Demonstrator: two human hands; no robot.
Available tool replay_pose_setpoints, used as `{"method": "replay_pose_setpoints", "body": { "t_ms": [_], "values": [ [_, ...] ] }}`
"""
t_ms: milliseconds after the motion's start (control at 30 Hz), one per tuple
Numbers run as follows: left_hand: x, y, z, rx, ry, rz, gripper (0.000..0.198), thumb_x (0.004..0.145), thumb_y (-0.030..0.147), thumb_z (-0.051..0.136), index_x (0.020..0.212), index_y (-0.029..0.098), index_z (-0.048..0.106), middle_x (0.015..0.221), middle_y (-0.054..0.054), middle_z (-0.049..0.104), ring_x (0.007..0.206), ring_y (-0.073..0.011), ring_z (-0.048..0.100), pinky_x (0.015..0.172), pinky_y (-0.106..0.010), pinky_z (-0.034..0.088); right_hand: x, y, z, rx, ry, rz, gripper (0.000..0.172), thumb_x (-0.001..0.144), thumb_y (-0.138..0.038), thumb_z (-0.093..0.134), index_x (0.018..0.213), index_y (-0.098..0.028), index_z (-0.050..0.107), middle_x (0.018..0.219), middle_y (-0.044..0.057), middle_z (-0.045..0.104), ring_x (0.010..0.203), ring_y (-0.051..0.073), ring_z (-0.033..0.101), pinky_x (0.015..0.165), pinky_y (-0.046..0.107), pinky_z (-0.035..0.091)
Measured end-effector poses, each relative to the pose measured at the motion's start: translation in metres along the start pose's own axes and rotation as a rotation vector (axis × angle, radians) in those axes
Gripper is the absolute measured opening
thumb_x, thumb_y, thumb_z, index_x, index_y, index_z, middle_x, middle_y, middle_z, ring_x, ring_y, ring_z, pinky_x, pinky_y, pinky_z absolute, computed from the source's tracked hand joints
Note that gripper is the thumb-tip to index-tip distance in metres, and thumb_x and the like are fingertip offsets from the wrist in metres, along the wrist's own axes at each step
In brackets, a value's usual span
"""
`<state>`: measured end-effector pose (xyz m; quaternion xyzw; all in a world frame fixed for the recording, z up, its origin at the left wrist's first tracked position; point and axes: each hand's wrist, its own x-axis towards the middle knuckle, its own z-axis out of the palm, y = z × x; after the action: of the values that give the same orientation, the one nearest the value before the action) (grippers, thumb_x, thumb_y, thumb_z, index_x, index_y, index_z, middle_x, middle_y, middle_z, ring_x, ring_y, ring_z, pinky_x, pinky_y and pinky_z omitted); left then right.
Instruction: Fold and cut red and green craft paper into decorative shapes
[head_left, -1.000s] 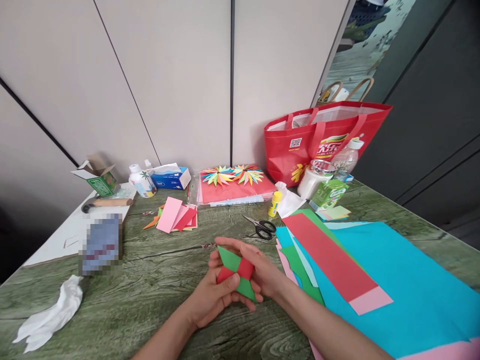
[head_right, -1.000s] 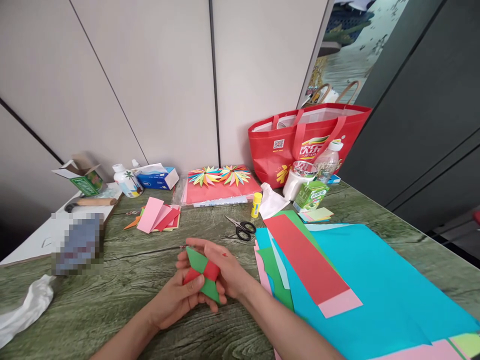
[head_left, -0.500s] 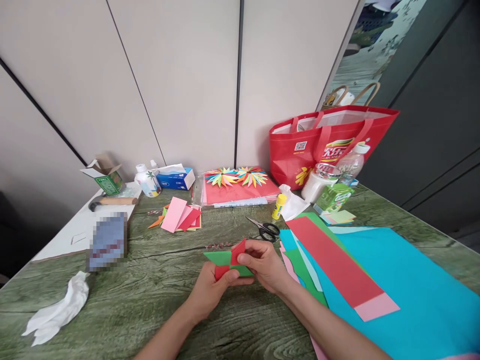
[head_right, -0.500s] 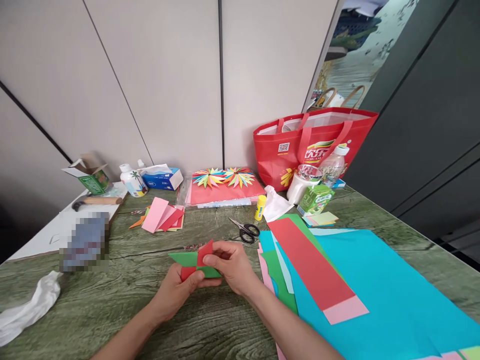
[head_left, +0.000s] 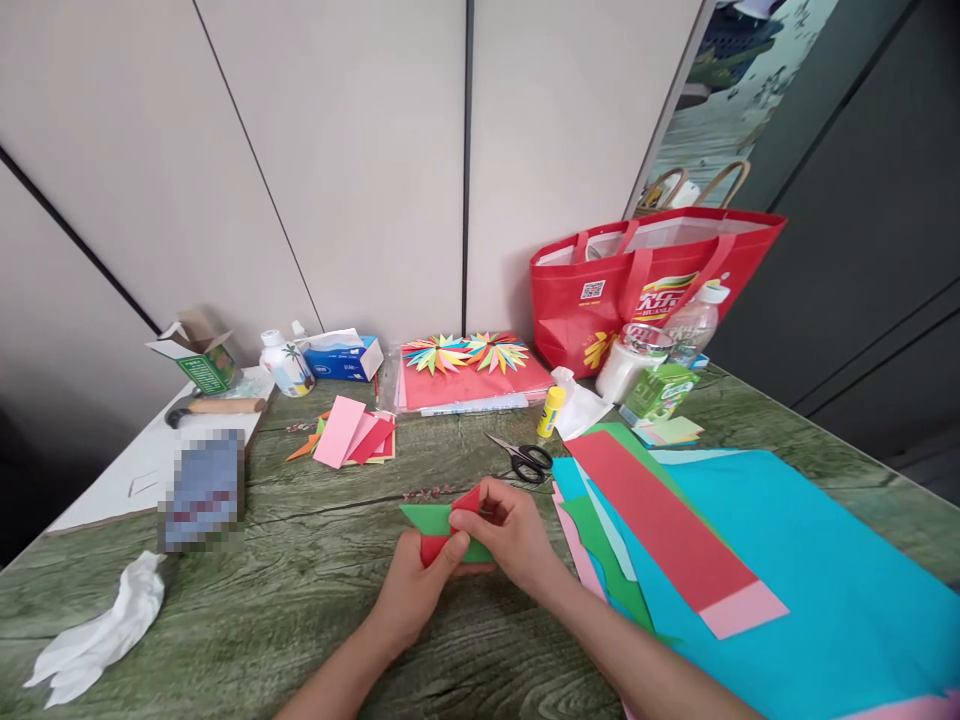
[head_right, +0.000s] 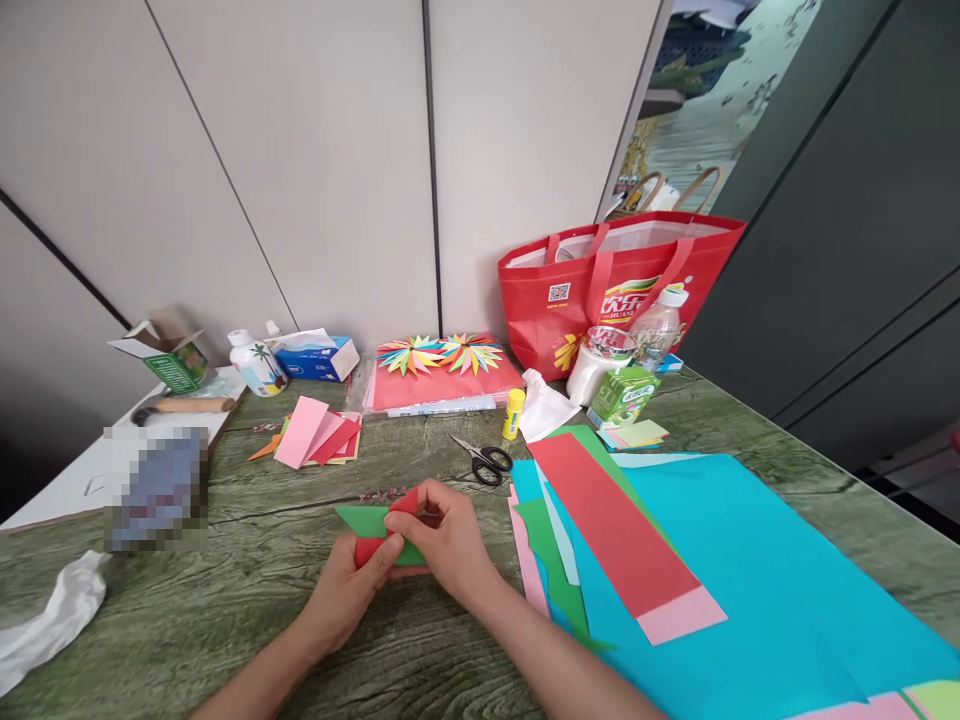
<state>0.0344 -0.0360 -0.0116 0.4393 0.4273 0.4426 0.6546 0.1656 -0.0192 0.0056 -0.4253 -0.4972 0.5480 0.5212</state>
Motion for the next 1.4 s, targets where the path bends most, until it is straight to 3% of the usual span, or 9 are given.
{"method": "replay_pose_setpoints", "body": {
  "t_ms": [100,167,333,533,733,967,1200,1300,1400],
  "values": [
    [0.001,0.006,0.001,-0.092,-0.1,-0.006,0.03,0.071,0.034,0.064,0.091,0.012,0.064,0.078,-0.004,0.068,0.076,-0.0219,0.062,0.066,-0.036,0.053,0.004,-0.003,-0.01,0.076,-0.239,0.056,0.023,0.066,-0.037,0.068,0.071,-0.016,0.062,0.057,-0.005,0.052,0.042,0.006,0.035,0.04,0.02,0.028],
    [0.001,0.011,0.0,-0.08,-0.136,-0.005,0.03,0.07,0.034,0.065,0.092,0.012,0.065,0.08,-0.005,0.069,0.077,-0.0234,0.063,0.067,-0.037,0.054,0.006,-0.006,-0.013,0.097,-0.3,0.041,0.024,0.066,-0.038,0.068,0.075,-0.016,0.063,0.063,-0.003,0.055,0.046,0.007,0.038,0.042,0.02,0.029],
    [0.003,0.012,-0.002,0.045,-0.075,-0.009,0.032,0.065,0.032,0.069,0.091,0.014,0.067,0.091,-0.004,0.069,0.082,-0.0268,0.063,0.069,-0.037,0.054,0.002,-0.003,-0.007,0.028,-0.126,-0.014,0.02,0.064,-0.032,0.07,0.059,-0.016,0.058,0.06,-0.002,0.056,0.057,0.012,0.047,0.055,0.024,0.037],
    [0.004,0.008,-0.003,0.327,-0.017,0.108,0.021,0.066,0.03,0.068,0.081,0.015,0.07,0.078,-0.006,0.071,0.077,-0.0258,0.064,0.074,-0.036,0.052,-0.003,0.005,-0.001,-0.086,-0.015,-0.017,0.016,0.067,-0.031,0.066,0.063,-0.018,0.058,0.062,0.0,0.058,0.059,0.015,0.052,0.056,0.026,0.041],
    [0.002,0.013,-0.007,0.12,-0.269,-0.169,0.036,0.076,0.041,0.057,0.078,0.006,0.066,0.063,-0.014,0.069,0.056,-0.0237,0.067,0.053,-0.033,0.054,0.006,0.002,-0.01,-0.056,-0.197,-0.042,0.021,0.07,-0.036,0.064,0.064,-0.017,0.058,0.064,-0.001,0.056,0.06,0.012,0.049,0.056,0.024,0.039],
    [0.004,0.013,-0.016,0.142,-0.396,-0.235,0.037,0.077,0.04,0.055,0.068,0.006,0.063,0.057,-0.013,0.067,0.047,-0.0194,0.065,0.041,-0.023,0.05,0.008,0.011,-0.012,-0.219,-0.202,-0.031,0.032,0.076,-0.043,0.057,0.058,-0.017,0.052,0.053,-0.003,0.049,0.048,0.009,0.042,0.045,0.022,0.032],
    [0.009,0.01,-0.012,0.082,-0.259,-0.192,0.032,0.074,0.04,0.06,0.081,0.009,0.057,0.061,-0.009,0.068,0.046,-0.0198,0.064,0.04,-0.025,0.051,0.013,0.015,-0.011,-0.119,-0.136,0.099,0.034,0.074,-0.048,0.056,0.064,-0.016,0.051,0.056,-0.003,0.05,0.043,0.008,0.043,0.038,0.019,0.037],
    [0.013,0.014,-0.014,0.031,-0.132,-0.113,0.029,0.076,0.038,0.059,0.08,0.01,0.055,0.062,-0.009,0.068,0.052,-0.0196,0.066,0.048,-0.027,0.054,0.016,0.016,-0.012,-0.048,-0.073,0.142,0.036,0.073,-0.051,0.056,0.068,-0.016,0.053,0.057,-0.003,0.051,0.047,0.008,0.046,0.039,0.018,0.04],
    [0.015,0.019,-0.017,-0.05,-0.122,-0.119,0.032,0.08,0.039,0.053,0.08,0.007,0.059,0.066,-0.013,0.069,0.057,-0.0198,0.066,0.056,-0.03,0.055,0.018,0.016,-0.015,-0.06,-0.071,0.146,0.037,0.074,-0.053,0.053,0.069,-0.016,0.052,0.058,-0.003,0.05,0.049,0.009,0.048,0.039,0.018,0.041]
  ]
}}
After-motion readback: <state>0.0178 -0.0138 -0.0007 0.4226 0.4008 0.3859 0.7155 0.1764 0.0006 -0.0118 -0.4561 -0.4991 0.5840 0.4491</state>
